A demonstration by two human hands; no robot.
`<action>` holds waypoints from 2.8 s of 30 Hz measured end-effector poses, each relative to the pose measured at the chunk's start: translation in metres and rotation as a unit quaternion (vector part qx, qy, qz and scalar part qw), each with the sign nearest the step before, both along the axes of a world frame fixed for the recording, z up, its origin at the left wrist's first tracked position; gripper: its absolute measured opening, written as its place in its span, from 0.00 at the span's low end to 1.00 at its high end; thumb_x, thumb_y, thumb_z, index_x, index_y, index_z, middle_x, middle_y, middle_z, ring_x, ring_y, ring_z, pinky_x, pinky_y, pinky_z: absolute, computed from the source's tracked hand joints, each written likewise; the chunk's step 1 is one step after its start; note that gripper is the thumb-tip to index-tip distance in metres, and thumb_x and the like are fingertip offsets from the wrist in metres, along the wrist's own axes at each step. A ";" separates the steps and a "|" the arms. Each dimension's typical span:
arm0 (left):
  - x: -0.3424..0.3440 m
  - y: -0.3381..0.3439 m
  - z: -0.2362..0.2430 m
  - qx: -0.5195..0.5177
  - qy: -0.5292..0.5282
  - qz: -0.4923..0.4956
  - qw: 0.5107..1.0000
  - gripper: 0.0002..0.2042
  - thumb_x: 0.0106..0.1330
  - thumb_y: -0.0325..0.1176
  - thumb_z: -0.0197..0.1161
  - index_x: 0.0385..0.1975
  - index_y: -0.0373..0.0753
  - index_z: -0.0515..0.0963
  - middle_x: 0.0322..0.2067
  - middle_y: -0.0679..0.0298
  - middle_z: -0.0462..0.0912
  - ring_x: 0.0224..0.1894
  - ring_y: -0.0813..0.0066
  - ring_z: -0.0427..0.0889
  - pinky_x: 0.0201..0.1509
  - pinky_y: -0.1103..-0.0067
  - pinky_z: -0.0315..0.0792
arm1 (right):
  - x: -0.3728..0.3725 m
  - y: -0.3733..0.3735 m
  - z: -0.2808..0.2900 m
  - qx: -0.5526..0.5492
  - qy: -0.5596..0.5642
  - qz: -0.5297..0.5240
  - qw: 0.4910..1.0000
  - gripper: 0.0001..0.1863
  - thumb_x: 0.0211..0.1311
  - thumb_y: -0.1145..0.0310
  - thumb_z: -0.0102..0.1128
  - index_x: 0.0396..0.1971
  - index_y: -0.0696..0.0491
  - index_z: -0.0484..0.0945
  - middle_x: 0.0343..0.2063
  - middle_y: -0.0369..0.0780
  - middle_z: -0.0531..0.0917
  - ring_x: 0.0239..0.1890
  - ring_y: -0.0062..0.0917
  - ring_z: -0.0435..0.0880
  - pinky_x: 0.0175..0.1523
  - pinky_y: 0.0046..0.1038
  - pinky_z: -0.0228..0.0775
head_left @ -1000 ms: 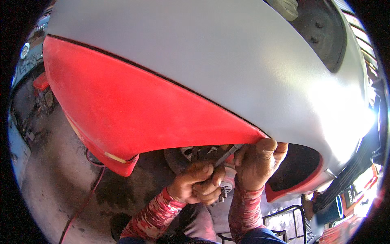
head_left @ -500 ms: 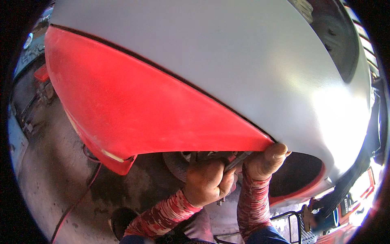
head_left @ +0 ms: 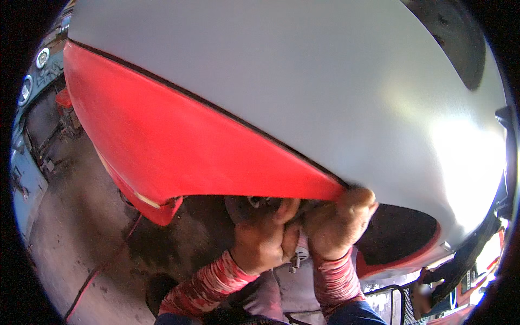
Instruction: The person uses a heat gun to warm a red car bumper, then positions it against a silver car body. They repeatedly align the bumper and use a socket wrench to tighten fasteners underneath, securing the bumper in place.
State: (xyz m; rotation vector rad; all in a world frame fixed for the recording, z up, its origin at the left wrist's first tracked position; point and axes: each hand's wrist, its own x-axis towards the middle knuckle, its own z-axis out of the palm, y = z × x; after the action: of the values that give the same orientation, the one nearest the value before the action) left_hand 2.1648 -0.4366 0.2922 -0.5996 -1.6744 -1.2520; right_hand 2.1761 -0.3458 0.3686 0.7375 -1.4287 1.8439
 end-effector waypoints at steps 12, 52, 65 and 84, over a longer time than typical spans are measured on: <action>-0.004 0.007 -0.005 0.194 -0.101 -0.222 0.950 0.32 0.67 0.57 0.53 0.57 0.32 0.66 0.62 0.51 0.66 0.63 0.62 0.66 0.64 0.65 0.59 | 0.003 -0.020 0.015 -0.005 -0.013 0.102 0.995 0.12 0.67 0.64 0.60 0.40 0.53 0.67 0.23 0.34 0.72 0.17 0.17 0.66 0.21 0.21 0.57; -0.002 -0.080 -0.043 0.098 -0.294 -0.826 0.470 0.30 0.68 0.26 0.54 0.70 0.37 0.53 0.48 0.45 0.78 0.48 0.57 0.80 0.43 0.75 0.77 | 0.001 -0.047 0.006 -0.153 -0.009 0.001 0.988 0.19 0.65 0.62 0.62 0.46 0.47 0.61 0.27 0.37 0.74 0.19 0.21 0.74 0.17 0.23 0.65; 0.016 -0.031 -0.020 0.293 -0.423 -0.632 0.579 0.23 0.75 0.52 0.44 0.53 0.38 0.72 0.17 0.73 0.65 0.16 0.82 0.61 0.19 0.82 0.58 | -0.014 -0.029 -0.003 -0.059 0.054 -0.029 0.996 0.17 0.70 0.59 0.56 0.50 0.50 0.64 0.35 0.41 0.78 0.27 0.26 0.77 0.31 0.30 0.73; -0.016 0.003 -0.044 0.311 -0.227 -0.903 0.192 0.19 0.72 0.55 0.50 0.33 0.44 0.73 0.12 0.75 0.60 0.12 0.83 0.56 0.17 0.81 0.55 | -0.014 -0.009 -0.017 0.088 -0.004 -0.306 0.948 0.25 0.76 0.46 0.36 0.34 0.55 0.69 0.30 0.40 0.77 0.35 0.29 0.74 0.46 0.37 0.69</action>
State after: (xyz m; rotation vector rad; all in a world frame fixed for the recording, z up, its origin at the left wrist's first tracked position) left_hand 2.1490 -0.4334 0.2485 -1.8366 0.6511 -3.5787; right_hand 2.1622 -0.3543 0.3514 0.3076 -1.6149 1.2513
